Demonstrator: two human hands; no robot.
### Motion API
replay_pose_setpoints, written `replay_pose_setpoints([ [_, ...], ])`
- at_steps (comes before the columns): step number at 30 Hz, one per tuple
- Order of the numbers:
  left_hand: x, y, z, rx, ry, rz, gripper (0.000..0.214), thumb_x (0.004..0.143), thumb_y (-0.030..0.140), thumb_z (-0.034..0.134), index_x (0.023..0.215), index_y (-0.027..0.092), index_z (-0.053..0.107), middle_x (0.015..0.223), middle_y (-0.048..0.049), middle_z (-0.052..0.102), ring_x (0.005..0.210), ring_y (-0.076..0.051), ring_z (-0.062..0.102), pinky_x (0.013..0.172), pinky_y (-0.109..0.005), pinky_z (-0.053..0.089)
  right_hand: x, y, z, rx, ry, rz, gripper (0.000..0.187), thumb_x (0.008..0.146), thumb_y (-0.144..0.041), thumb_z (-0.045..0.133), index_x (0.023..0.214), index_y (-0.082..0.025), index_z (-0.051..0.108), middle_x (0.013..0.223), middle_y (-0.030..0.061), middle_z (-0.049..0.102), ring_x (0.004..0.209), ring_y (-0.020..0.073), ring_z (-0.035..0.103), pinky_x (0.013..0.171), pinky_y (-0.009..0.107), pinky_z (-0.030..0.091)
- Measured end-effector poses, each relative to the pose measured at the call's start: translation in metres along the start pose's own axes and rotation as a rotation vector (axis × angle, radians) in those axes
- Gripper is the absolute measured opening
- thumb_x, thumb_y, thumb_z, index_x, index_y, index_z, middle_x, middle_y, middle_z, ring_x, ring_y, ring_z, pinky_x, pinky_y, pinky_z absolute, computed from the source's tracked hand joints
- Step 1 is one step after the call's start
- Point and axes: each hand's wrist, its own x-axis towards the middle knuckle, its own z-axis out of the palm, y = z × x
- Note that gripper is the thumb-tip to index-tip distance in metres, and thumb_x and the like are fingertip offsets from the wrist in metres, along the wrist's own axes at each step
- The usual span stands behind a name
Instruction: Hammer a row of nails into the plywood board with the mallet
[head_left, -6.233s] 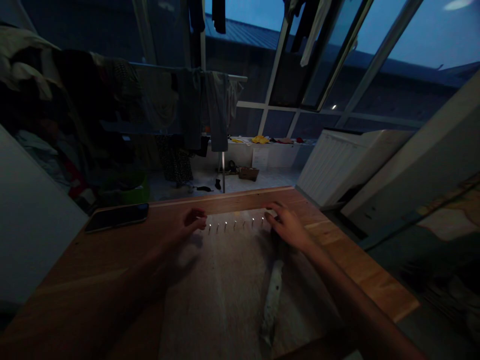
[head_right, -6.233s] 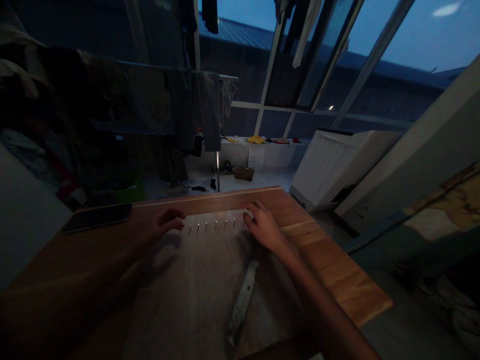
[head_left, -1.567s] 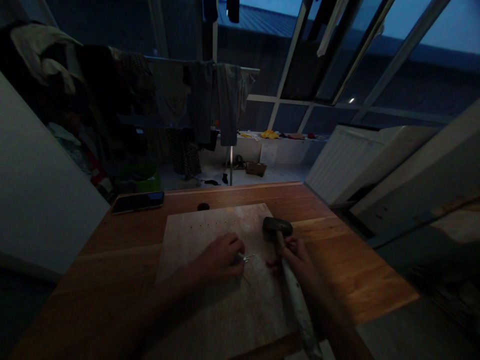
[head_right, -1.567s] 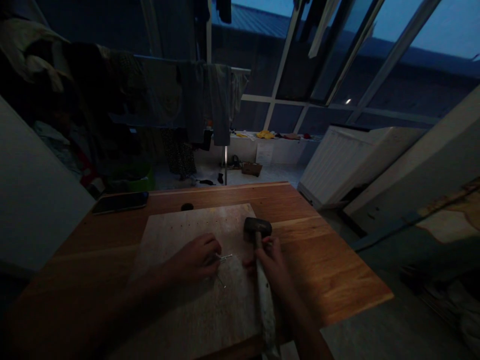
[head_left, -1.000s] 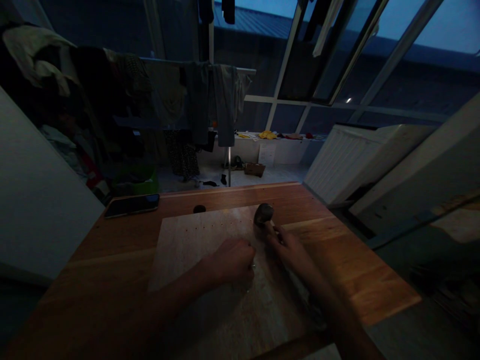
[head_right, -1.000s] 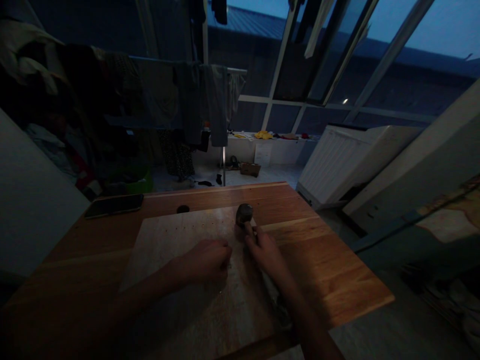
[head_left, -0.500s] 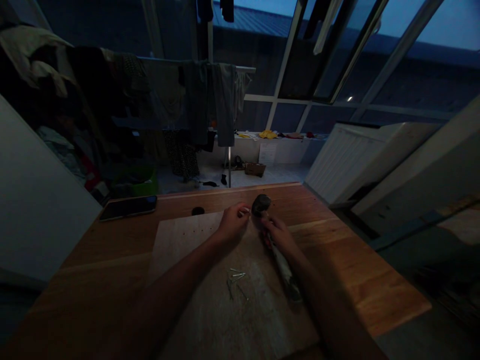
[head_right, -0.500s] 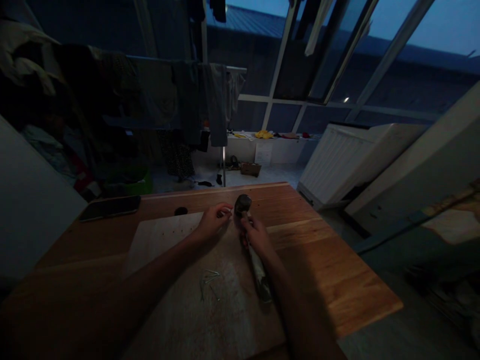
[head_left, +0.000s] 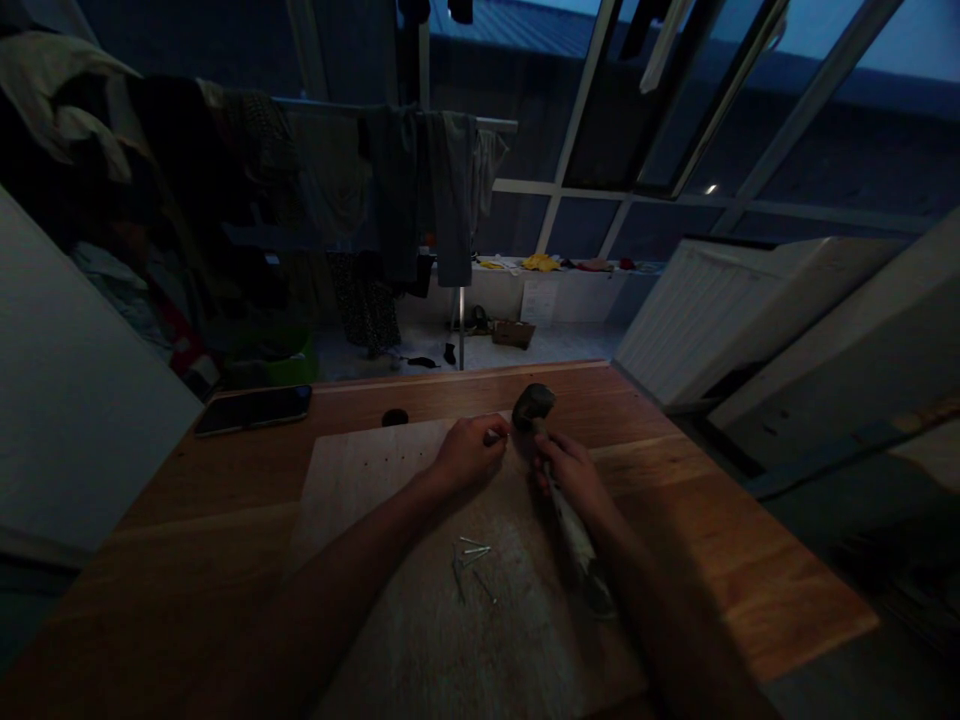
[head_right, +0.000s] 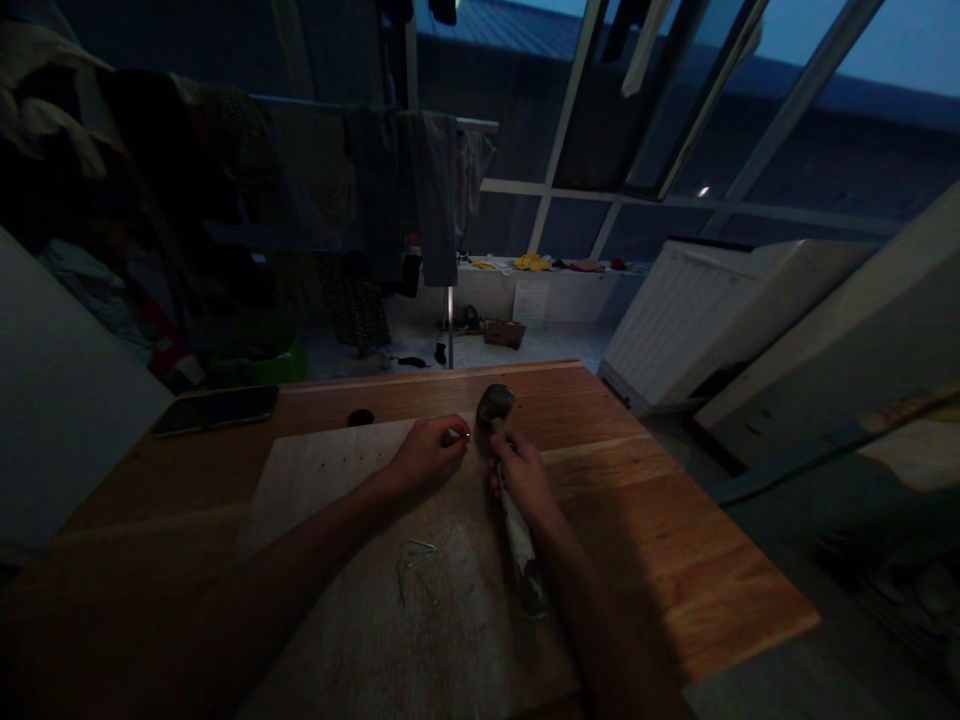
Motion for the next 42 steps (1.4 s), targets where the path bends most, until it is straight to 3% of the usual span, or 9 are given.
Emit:
replay_pose_setpoints([
  [8,0.003,0.0,0.0,0.074,0.0,-0.004,0.014,0.084,0.019,0.068,0.093,0.017,0.078,0.093,-0.0052,0.077,0.084,-0.018,0.069,0.082,-0.028,0.052,-0.028,-0.02,0.011,0.103,0.015,-0.043,0.047,0.073,-0.062,0.071,0.093,-0.023,0.056,0.055,-0.0085,0.056,0.036,0.0106,0.048,0.032,0.022,0.037],
  [12,0.003,0.0,-0.001,0.047,-0.007,-0.022,0.014,0.085,0.019,0.067,0.093,0.016,0.079,0.094,-0.0055,0.078,0.086,-0.018,0.069,0.084,-0.029,0.052,-0.026,-0.01,0.015,0.134,-0.016,0.006,0.051,0.065,-0.067,0.075,0.082,-0.024,0.053,0.049,-0.0103,0.051,0.029,0.0093,0.042,0.028,0.022,0.034],
  [15,0.003,0.002,-0.002,0.051,-0.005,-0.025,0.015,0.086,0.02,0.066,0.091,0.017,0.08,0.095,-0.006,0.079,0.089,-0.019,0.07,0.087,-0.03,0.052,-0.027,-0.005,0.014,0.114,-0.05,0.001,0.05,0.067,-0.069,0.073,0.076,-0.025,0.052,0.042,-0.0101,0.047,0.027,0.0099,0.04,0.027,0.022,0.031],
  [21,0.002,0.004,-0.003,0.04,-0.015,-0.044,0.016,0.084,0.02,0.065,0.09,0.019,0.081,0.095,-0.0048,0.08,0.09,-0.019,0.071,0.087,-0.03,0.052,-0.04,-0.009,0.014,0.086,-0.044,-0.054,0.046,0.073,-0.068,0.07,0.08,-0.024,0.055,0.043,-0.0093,0.049,0.027,0.0107,0.041,0.026,0.022,0.033],
  [26,0.003,0.0,-0.001,0.016,-0.016,-0.053,0.015,0.084,0.02,0.067,0.091,0.018,0.081,0.092,-0.0045,0.08,0.085,-0.018,0.071,0.084,-0.028,0.052,-0.043,-0.008,0.015,0.074,-0.069,-0.048,0.048,0.07,-0.067,0.074,0.084,-0.024,0.059,0.05,-0.0085,0.052,0.028,0.0115,0.045,0.025,0.024,0.035],
  [33,0.003,-0.001,-0.001,0.016,-0.011,-0.065,0.015,0.083,0.018,0.068,0.09,0.019,0.081,0.093,-0.004,0.08,0.088,-0.019,0.071,0.084,-0.028,0.052,-0.043,-0.007,0.015,0.016,-0.067,-0.072,0.043,0.076,-0.065,0.07,0.085,-0.024,0.06,0.043,-0.0084,0.049,0.028,0.0128,0.043,0.027,0.024,0.033],
  [38,0.004,0.0,0.001,0.022,-0.019,-0.057,0.011,0.085,0.019,0.067,0.087,0.017,0.078,0.09,-0.0036,0.077,0.085,-0.018,0.069,0.083,-0.029,0.051,-0.043,-0.008,0.014,0.07,-0.029,-0.095,0.046,0.075,-0.068,0.07,0.079,-0.025,0.056,0.045,-0.0085,0.049,0.028,0.0109,0.042,0.026,0.023,0.032],
  [40,0.003,0.002,-0.003,0.055,-0.013,-0.045,0.013,0.083,0.022,0.07,0.094,0.016,0.074,0.096,-0.0049,0.073,0.083,-0.017,0.066,0.08,-0.029,0.051,-0.043,-0.008,0.014,0.087,0.005,-0.097,0.046,0.075,-0.069,0.07,0.077,-0.025,0.055,0.046,-0.0083,0.049,0.028,0.0105,0.041,0.026,0.023,0.034],
  [42,-0.003,0.008,-0.014,0.11,-0.03,0.0,0.028,0.081,0.027,0.074,0.105,0.015,0.068,0.106,-0.0066,0.068,0.084,-0.017,0.063,0.077,-0.029,0.051,-0.042,-0.009,0.014,0.095,0.019,-0.086,0.047,0.074,-0.069,0.071,0.076,-0.025,0.055,0.046,-0.008,0.049,0.029,0.0105,0.042,0.027,0.022,0.034],
])
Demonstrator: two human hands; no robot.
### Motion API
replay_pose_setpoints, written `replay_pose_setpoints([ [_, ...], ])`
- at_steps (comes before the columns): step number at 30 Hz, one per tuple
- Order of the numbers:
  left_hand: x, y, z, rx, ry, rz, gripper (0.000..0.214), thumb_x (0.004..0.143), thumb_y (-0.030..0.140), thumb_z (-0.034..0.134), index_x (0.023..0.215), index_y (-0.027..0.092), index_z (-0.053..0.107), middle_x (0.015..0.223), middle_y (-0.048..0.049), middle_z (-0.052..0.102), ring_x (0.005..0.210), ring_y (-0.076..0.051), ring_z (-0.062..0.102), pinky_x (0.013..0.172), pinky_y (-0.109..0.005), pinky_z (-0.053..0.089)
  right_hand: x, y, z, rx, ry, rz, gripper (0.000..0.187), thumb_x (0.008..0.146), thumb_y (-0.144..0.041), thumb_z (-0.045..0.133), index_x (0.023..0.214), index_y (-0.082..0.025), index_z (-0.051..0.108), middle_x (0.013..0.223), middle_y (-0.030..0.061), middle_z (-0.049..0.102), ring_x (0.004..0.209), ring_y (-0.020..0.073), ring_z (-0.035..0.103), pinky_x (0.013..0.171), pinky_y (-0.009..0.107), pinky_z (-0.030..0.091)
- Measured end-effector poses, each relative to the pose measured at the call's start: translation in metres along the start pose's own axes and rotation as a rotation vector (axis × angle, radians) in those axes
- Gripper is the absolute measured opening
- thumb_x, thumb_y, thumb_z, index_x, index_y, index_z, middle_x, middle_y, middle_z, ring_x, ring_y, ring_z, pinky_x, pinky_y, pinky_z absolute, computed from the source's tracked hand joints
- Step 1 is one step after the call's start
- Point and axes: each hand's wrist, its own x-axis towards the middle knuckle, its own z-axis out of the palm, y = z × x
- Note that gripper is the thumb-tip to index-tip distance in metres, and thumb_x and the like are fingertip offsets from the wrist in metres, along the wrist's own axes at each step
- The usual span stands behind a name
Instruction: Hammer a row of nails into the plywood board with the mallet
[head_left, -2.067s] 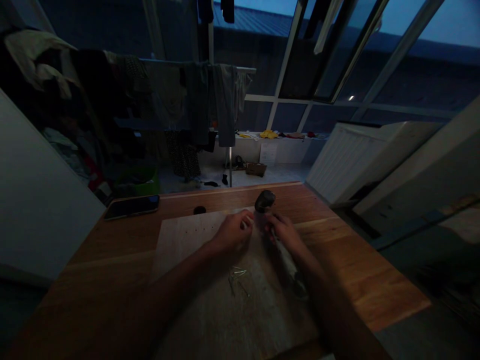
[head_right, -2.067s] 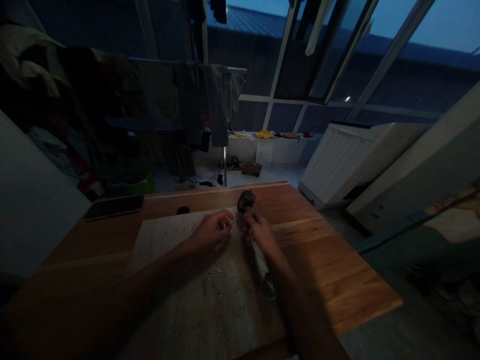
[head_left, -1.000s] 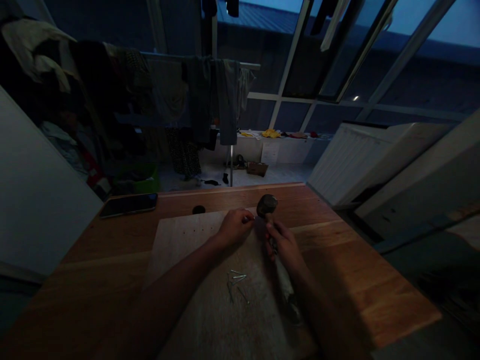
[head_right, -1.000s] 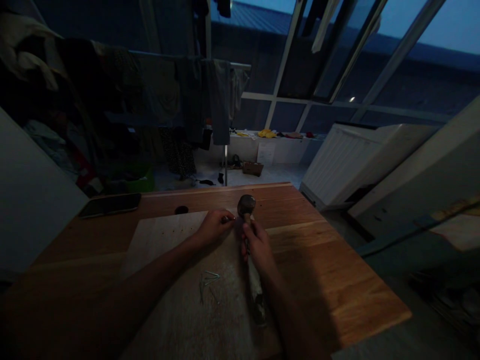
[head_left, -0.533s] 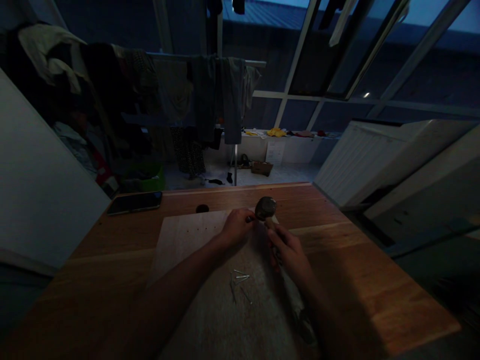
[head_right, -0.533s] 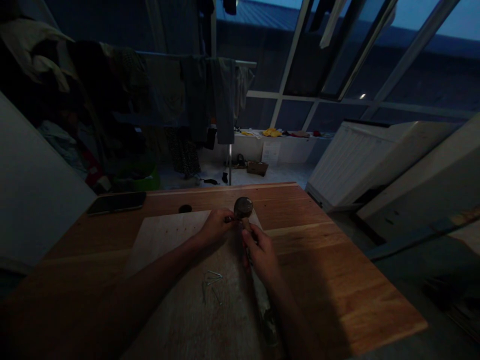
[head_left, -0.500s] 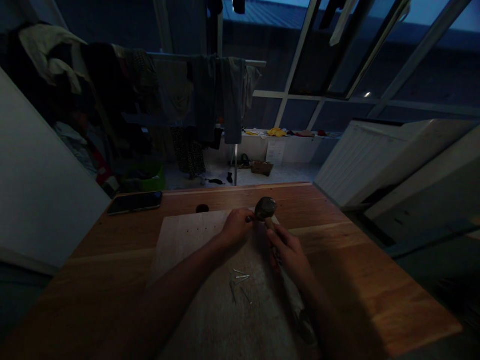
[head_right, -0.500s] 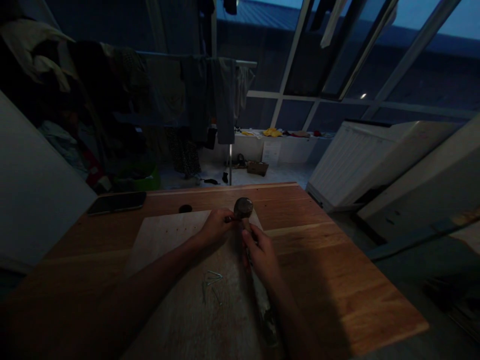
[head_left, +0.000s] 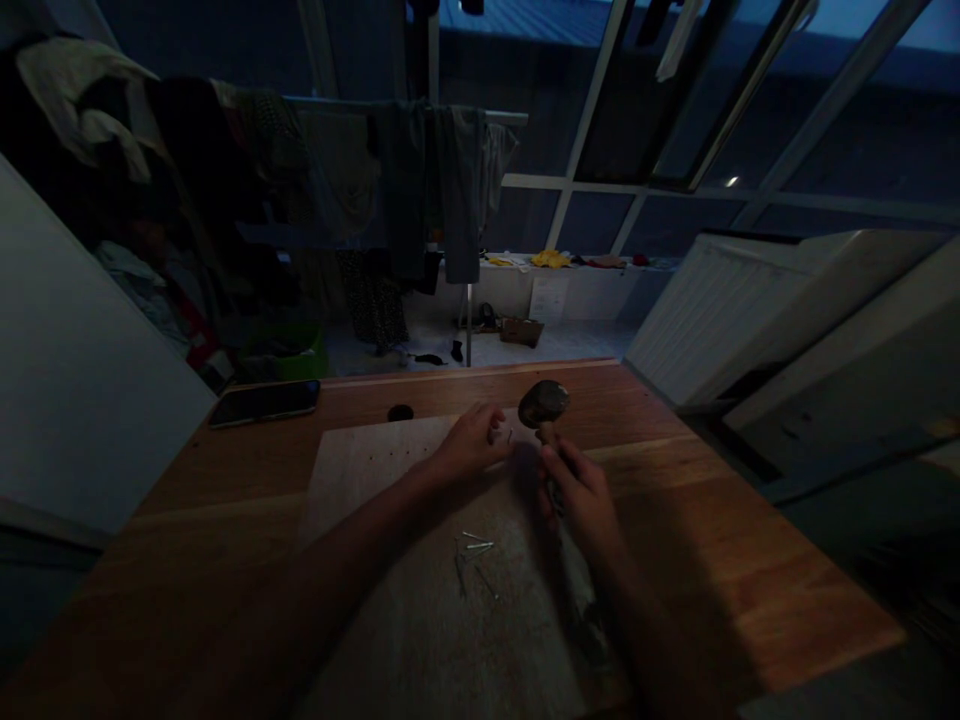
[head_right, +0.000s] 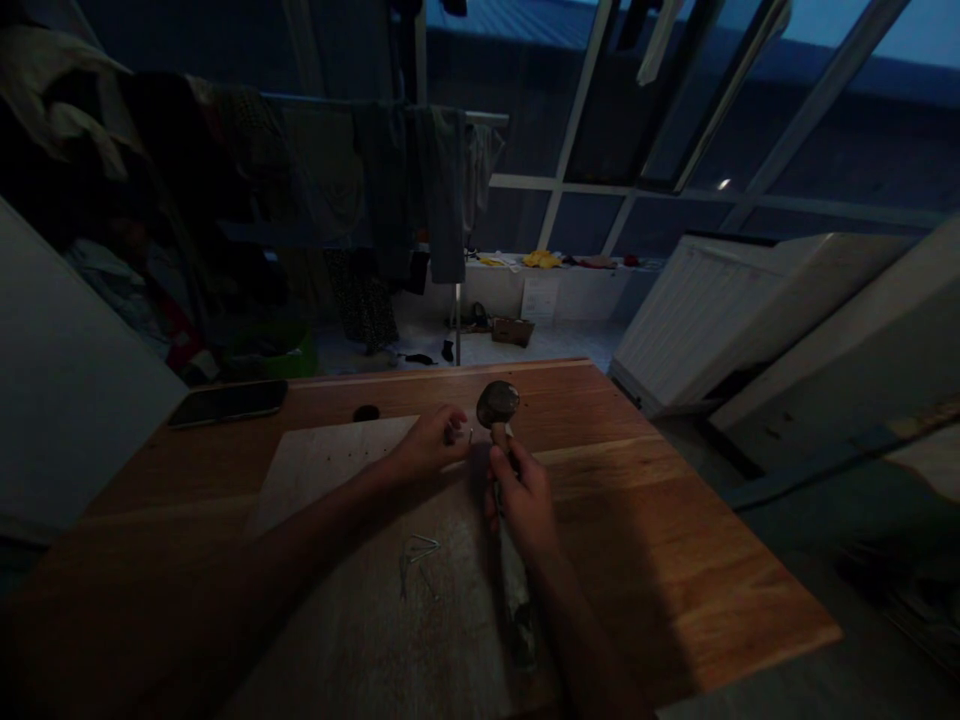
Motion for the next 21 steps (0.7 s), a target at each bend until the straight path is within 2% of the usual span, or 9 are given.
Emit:
replay_pose_setpoints([
  [2,-0.012,0.007,-0.018,0.082,-0.09,0.099,0.032,0.083,0.031,0.072,0.11,0.016,0.063,0.112,-0.0072,0.063,0.087,-0.017,0.061,0.077,-0.029,0.05,0.001,-0.001,0.0,0.009,0.009,0.011,0.049,0.072,-0.069,0.072,0.073,-0.024,0.055,0.047,-0.0079,0.048,0.03,0.0101,0.042,0.026,0.022,0.034],
  [4,-0.029,0.017,-0.038,0.205,-0.282,0.211,0.024,0.083,0.028,0.069,0.104,0.019,0.063,0.109,-0.0057,0.062,0.089,-0.018,0.06,0.077,-0.029,0.048,0.001,-0.001,0.0,0.014,0.018,0.02,0.049,0.069,-0.069,0.074,0.073,-0.024,0.055,0.05,-0.0077,0.049,0.03,0.01,0.043,0.026,0.022,0.034],
  [6,-0.049,0.029,-0.054,0.321,-0.504,0.284,0.015,0.085,0.028,0.066,0.098,0.02,0.064,0.099,-0.0042,0.063,0.083,-0.019,0.06,0.071,-0.029,0.047,0.001,-0.002,0.0,0.012,0.015,0.018,0.05,0.069,-0.069,0.074,0.072,-0.024,0.054,0.052,-0.0075,0.05,0.031,0.0098,0.043,0.025,0.022,0.035],
  [8,-0.065,0.04,-0.06,0.443,-0.609,0.306,0.013,0.084,0.028,0.066,0.095,0.02,0.066,0.097,-0.0059,0.065,0.079,-0.02,0.061,0.068,-0.031,0.046,0.0,-0.002,0.0,0.007,0.006,0.007,0.049,0.07,-0.069,0.074,0.073,-0.024,0.054,0.053,-0.0073,0.05,0.031,0.0096,0.043,0.026,0.022,0.035],
  [11,-0.079,0.048,-0.056,0.553,-0.628,0.329,0.013,0.086,0.023,0.063,0.096,0.017,0.068,0.102,-0.0104,0.067,0.081,-0.023,0.064,0.068,-0.033,0.047,0.0,-0.001,0.0,0.009,-0.012,0.001,0.048,0.071,-0.067,0.074,0.074,-0.024,0.056,0.052,-0.0068,0.051,0.031,0.0098,0.043,0.026,0.022,0.034],
  [15,-0.079,0.048,-0.051,0.575,-0.63,0.346,0.011,0.085,0.018,0.061,0.089,0.016,0.07,0.096,-0.0105,0.069,0.076,-0.022,0.065,0.065,-0.033,0.047,0.0,0.0,0.0,-0.016,-0.071,-0.003,0.045,0.074,-0.066,0.072,0.078,-0.024,0.057,0.047,-0.0076,0.049,0.03,0.0107,0.042,0.027,0.022,0.034],
  [18,-0.072,0.04,-0.053,0.525,-0.575,0.312,0.005,0.083,0.018,0.063,0.084,0.018,0.068,0.088,-0.0075,0.07,0.072,-0.02,0.064,0.065,-0.031,0.047,-0.001,0.0,0.001,-0.06,-0.114,-0.002,0.046,0.076,-0.065,0.072,0.085,-0.022,0.06,0.044,-0.0081,0.05,0.029,0.0107,0.042,0.028,0.022,0.034],
  [21,-0.055,0.025,-0.051,0.331,-0.452,0.196,0.004,0.08,0.017,0.066,0.083,0.019,0.066,0.083,-0.0021,0.07,0.073,-0.017,0.064,0.066,-0.027,0.046,-0.003,0.0,0.002,-0.052,-0.121,-0.009,0.047,0.077,-0.066,0.071,0.086,-0.021,0.061,0.045,-0.0079,0.05,0.029,0.0105,0.042,0.027,0.022,0.034],
])
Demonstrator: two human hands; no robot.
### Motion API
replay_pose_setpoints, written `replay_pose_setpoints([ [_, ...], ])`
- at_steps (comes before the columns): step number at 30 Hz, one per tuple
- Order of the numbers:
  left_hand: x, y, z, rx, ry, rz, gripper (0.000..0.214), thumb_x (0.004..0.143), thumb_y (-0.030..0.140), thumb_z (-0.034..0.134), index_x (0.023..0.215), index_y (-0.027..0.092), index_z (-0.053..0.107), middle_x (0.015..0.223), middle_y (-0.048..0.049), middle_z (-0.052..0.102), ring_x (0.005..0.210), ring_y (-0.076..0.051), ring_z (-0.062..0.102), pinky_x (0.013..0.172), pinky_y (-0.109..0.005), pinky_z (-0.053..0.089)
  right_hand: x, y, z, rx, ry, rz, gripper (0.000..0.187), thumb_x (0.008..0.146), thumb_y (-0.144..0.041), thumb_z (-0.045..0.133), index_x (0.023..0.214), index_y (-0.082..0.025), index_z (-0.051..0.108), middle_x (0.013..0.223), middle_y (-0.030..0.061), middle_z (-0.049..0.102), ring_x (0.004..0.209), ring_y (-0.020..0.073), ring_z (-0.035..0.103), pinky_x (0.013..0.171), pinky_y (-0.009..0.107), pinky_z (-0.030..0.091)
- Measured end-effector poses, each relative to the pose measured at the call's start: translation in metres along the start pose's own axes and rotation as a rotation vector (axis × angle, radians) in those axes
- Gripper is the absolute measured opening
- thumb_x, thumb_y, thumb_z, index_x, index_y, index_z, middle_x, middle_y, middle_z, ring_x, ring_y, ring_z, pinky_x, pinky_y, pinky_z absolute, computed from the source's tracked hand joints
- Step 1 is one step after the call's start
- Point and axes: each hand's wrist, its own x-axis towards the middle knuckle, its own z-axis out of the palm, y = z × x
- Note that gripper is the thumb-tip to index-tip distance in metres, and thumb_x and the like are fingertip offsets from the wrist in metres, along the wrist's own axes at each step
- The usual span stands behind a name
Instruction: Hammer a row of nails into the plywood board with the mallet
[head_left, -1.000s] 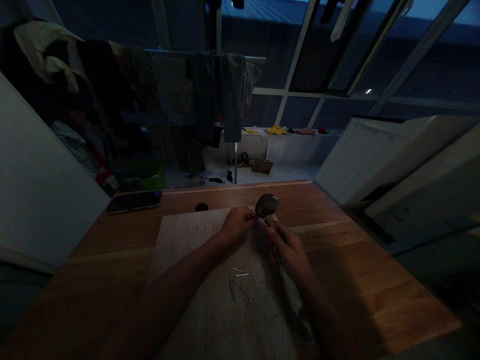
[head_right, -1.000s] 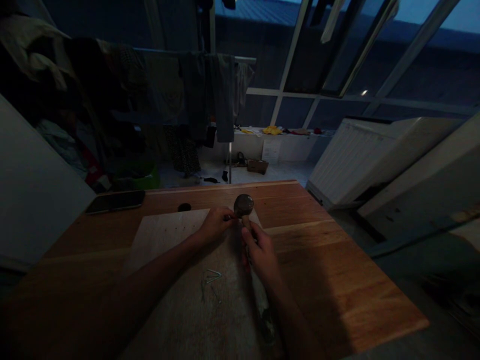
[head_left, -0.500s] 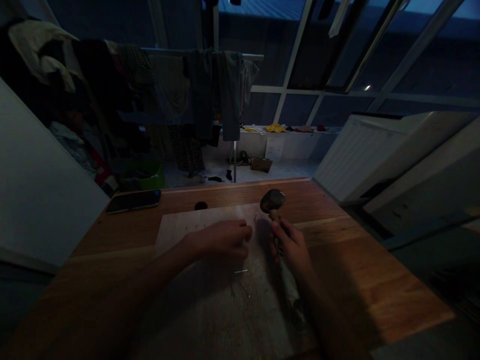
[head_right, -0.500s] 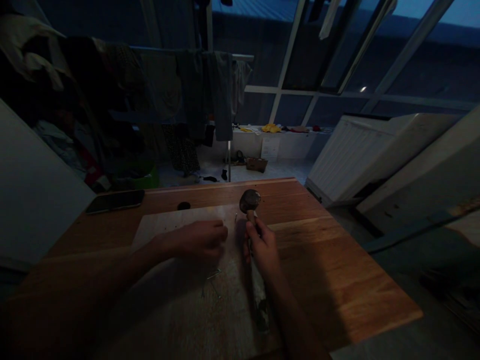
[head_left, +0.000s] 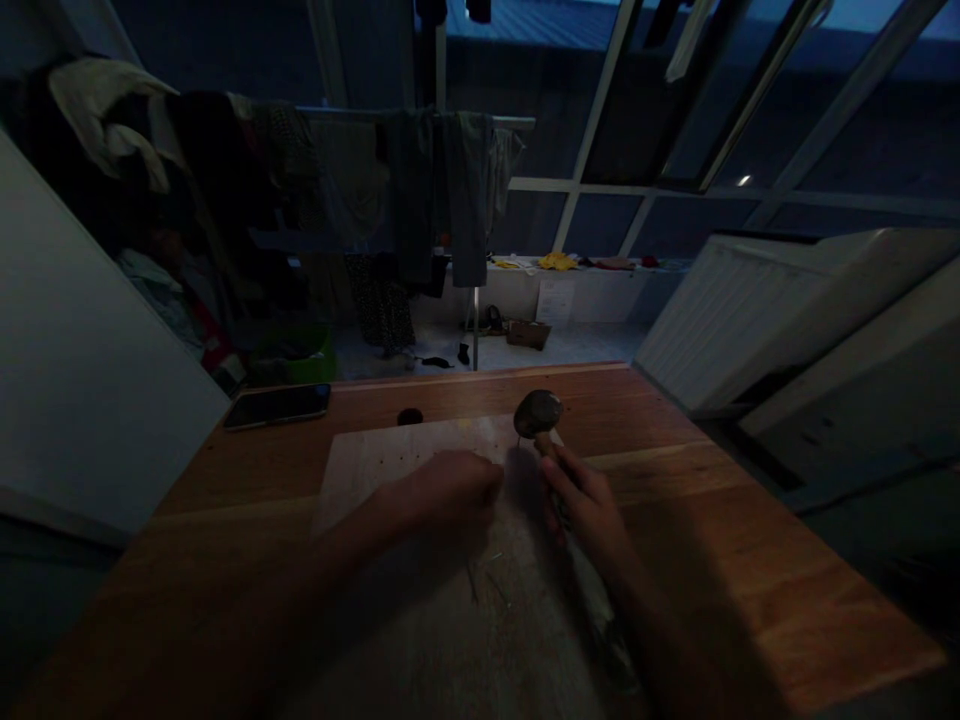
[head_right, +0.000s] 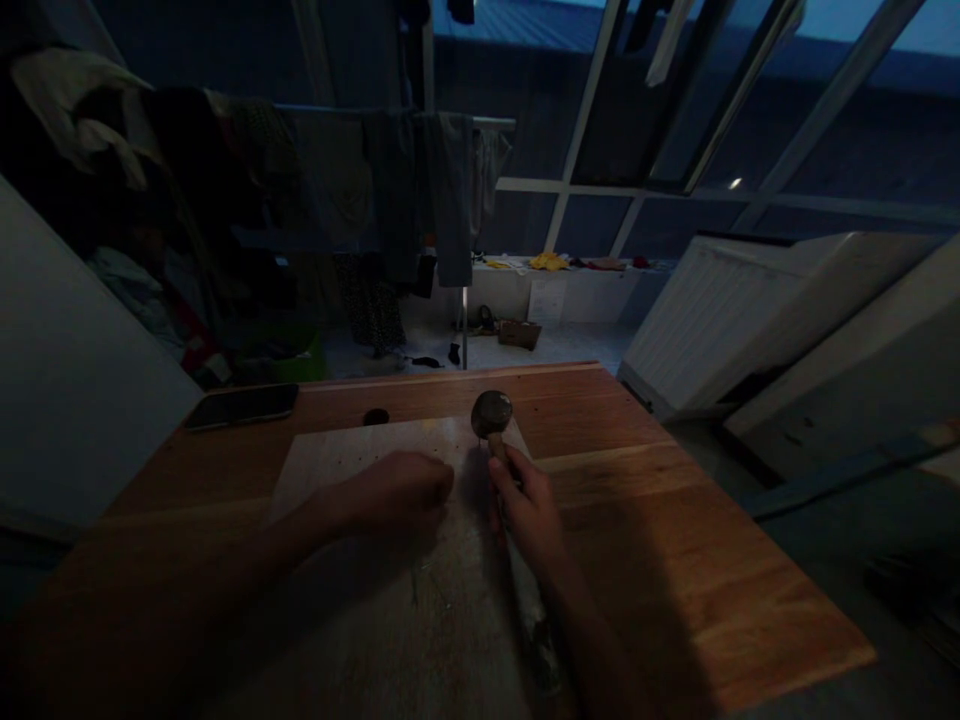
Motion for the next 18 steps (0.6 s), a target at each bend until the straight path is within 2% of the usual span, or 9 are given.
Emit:
replay_pose_setpoints([
  [3,0.023,-0.02,0.006,-0.305,0.25,-0.129,0.017,0.083,0.014,0.062,0.098,0.02,0.066,0.081,0.001,0.07,0.071,-0.014,0.063,0.067,-0.024,0.047,0.0,0.001,0.001,0.027,0.023,0.009,0.049,0.075,-0.068,0.073,0.087,-0.021,0.062,0.048,-0.008,0.05,0.029,0.0109,0.044,0.026,0.022,0.035],
  [6,0.044,-0.034,0.013,-0.397,0.434,-0.222,0.02,0.087,0.012,0.058,0.104,0.017,0.067,0.082,-0.0012,0.07,0.073,-0.014,0.063,0.072,-0.026,0.049,0.001,0.002,0.001,0.037,0.034,0.022,0.051,0.072,-0.07,0.074,0.081,-0.022,0.06,0.048,-0.0078,0.05,0.028,0.0108,0.044,0.025,0.022,0.035],
  [8,0.051,-0.038,0.015,-0.31,0.438,-0.192,0.018,0.088,0.011,0.059,0.1,0.016,0.071,0.089,-0.0049,0.07,0.081,-0.017,0.064,0.078,-0.029,0.049,0.001,0.002,0.001,0.041,0.035,0.023,0.05,0.072,-0.069,0.074,0.081,-0.022,0.059,0.048,-0.0075,0.051,0.029,0.0106,0.043,0.025,0.022,0.034],
  [11,0.049,-0.036,0.012,-0.119,0.339,-0.108,0.016,0.088,0.013,0.059,0.091,0.016,0.075,0.096,-0.009,0.068,0.088,-0.021,0.064,0.082,-0.033,0.049,0.001,0.002,0.001,0.029,0.028,0.024,0.048,0.076,-0.068,0.071,0.084,-0.022,0.06,0.043,-0.0079,0.05,0.028,0.0108,0.041,0.026,0.021,0.032],
  [14,0.043,-0.031,0.006,0.019,0.261,-0.085,0.021,0.088,0.011,0.055,0.083,0.016,0.075,0.093,-0.01,0.067,0.084,-0.021,0.062,0.081,-0.034,0.048,0.0,0.002,0.001,0.013,0.024,0.019,0.047,0.077,-0.067,0.071,0.086,-0.022,0.061,0.042,-0.0079,0.05,0.029,0.0112,0.041,0.027,0.021,0.032],
  [18,0.045,-0.028,0.005,0.061,0.248,-0.071,0.022,0.086,0.009,0.053,0.08,0.014,0.073,0.091,-0.0106,0.066,0.08,-0.021,0.06,0.078,-0.033,0.047,0.0,0.004,0.001,0.016,0.016,0.017,0.045,0.079,-0.064,0.071,0.088,-0.022,0.061,0.046,-0.008,0.05,0.03,0.0115,0.044,0.027,0.022,0.033],
])
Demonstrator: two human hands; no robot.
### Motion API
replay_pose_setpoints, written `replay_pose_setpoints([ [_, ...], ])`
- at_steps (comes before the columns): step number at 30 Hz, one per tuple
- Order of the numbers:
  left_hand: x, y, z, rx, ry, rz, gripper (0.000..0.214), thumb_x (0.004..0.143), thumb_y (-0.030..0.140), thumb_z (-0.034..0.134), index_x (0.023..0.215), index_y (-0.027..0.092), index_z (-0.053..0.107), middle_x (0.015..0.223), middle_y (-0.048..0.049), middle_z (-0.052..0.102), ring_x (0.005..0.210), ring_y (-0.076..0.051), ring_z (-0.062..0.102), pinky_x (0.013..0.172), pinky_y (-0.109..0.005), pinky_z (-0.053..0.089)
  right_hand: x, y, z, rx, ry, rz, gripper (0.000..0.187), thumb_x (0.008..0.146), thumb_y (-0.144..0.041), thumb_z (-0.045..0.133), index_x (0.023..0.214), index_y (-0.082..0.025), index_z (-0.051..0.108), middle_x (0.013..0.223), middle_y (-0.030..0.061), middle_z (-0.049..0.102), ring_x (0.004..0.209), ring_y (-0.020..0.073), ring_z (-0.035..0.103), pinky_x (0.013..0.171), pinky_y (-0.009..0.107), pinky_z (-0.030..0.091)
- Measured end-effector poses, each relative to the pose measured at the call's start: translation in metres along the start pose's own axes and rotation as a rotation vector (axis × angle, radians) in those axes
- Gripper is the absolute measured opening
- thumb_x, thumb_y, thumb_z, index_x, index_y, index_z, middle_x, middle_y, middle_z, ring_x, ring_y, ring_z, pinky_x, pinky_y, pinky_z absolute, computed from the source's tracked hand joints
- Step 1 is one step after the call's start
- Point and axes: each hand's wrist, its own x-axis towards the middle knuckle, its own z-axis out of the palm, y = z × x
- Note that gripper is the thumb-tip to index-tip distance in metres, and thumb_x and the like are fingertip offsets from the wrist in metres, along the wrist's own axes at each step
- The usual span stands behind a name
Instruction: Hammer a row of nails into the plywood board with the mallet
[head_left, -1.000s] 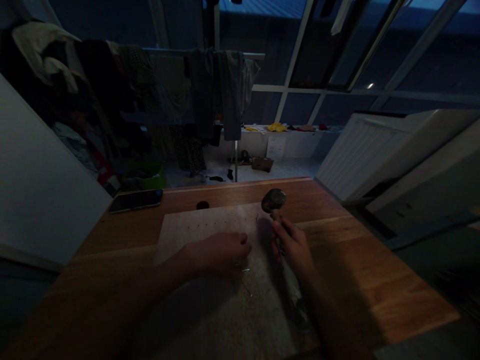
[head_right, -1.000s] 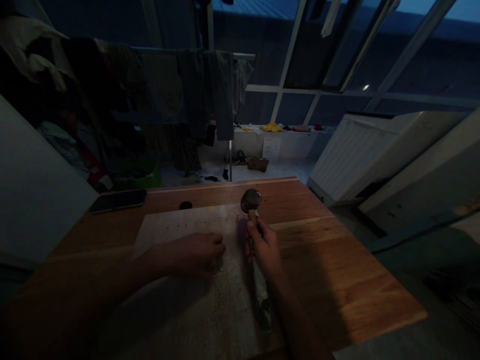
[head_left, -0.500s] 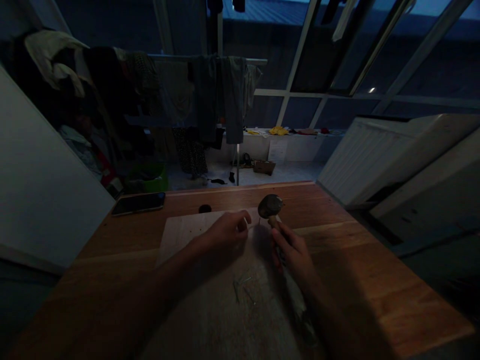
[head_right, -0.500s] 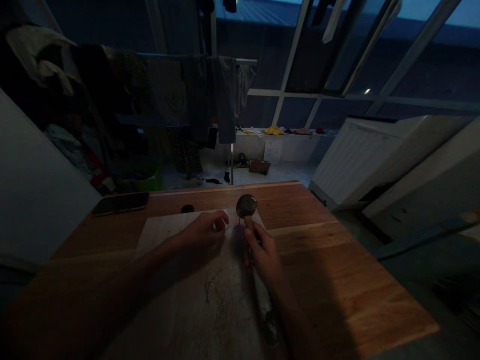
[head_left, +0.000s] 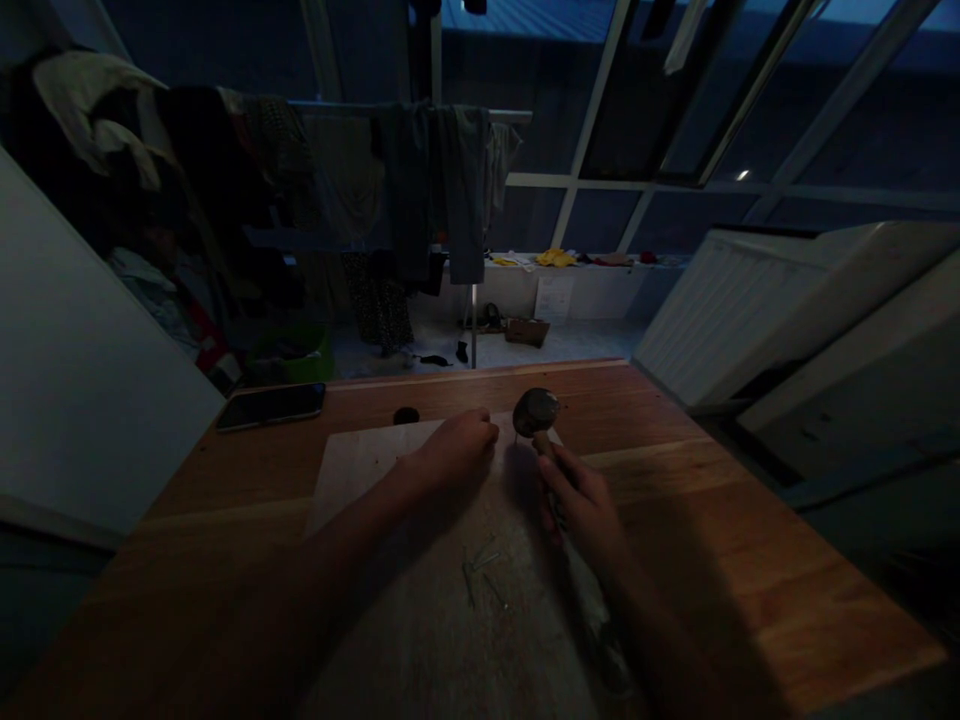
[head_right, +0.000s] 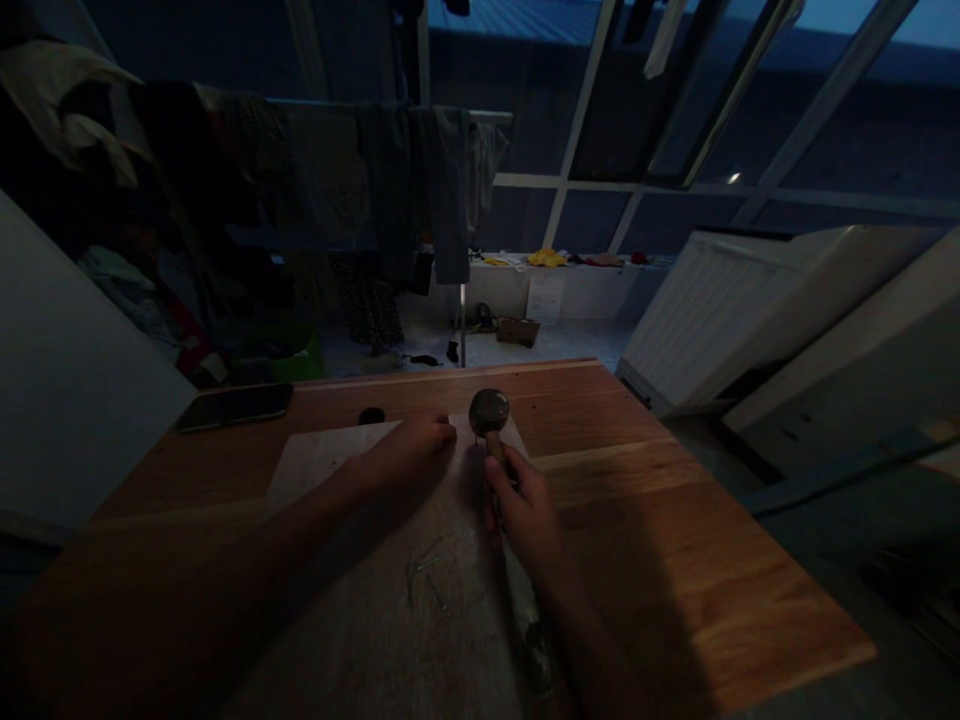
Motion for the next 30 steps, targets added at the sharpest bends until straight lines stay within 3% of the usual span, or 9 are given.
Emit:
replay_pose_setpoints([
  [7,0.006,-0.011,0.023,-0.342,0.121,-0.111,0.017,0.079,0.005,0.058,0.085,0.014,0.071,0.078,-0.0024,0.066,0.071,-0.015,0.058,0.07,-0.027,0.045,0.002,0.007,-0.002,0.021,-0.033,0.001,0.043,0.082,-0.062,0.07,0.093,-0.021,0.061,0.056,-0.0074,0.052,0.032,0.011,0.047,0.026,0.022,0.036],
  [11,0.005,-0.018,0.029,-0.462,0.16,-0.138,0.007,0.083,0.017,0.065,0.083,0.014,0.071,0.076,-0.0022,0.067,0.072,-0.015,0.06,0.069,-0.027,0.045,0.001,0.006,-0.001,0.006,-0.028,-0.009,0.043,0.083,-0.061,0.069,0.093,-0.021,0.062,0.055,-0.0078,0.051,0.032,0.01,0.045,0.027,0.021,0.036],
  [21,0.002,-0.02,0.025,-0.484,0.227,-0.123,0.005,0.081,0.017,0.069,0.081,0.014,0.074,0.078,-0.0028,0.069,0.073,-0.015,0.061,0.071,-0.026,0.047,0.001,0.0,0.006,0.042,-0.059,-0.056,0.043,0.083,-0.062,0.07,0.088,-0.021,0.06,0.058,-0.0075,0.053,0.031,0.009,0.046,0.027,0.021,0.036],
  [30,0.003,-0.018,0.027,-0.46,0.244,-0.179,0.007,0.08,0.019,0.072,0.077,0.015,0.077,0.079,-0.0034,0.071,0.074,-0.015,0.062,0.075,-0.028,0.049,-0.003,0.0,0.009,0.016,-0.081,-0.07,0.038,0.088,-0.06,0.067,0.08,-0.023,0.058,0.049,-0.0084,0.05,0.031,0.0098,0.044,0.03,0.021,0.033],
])
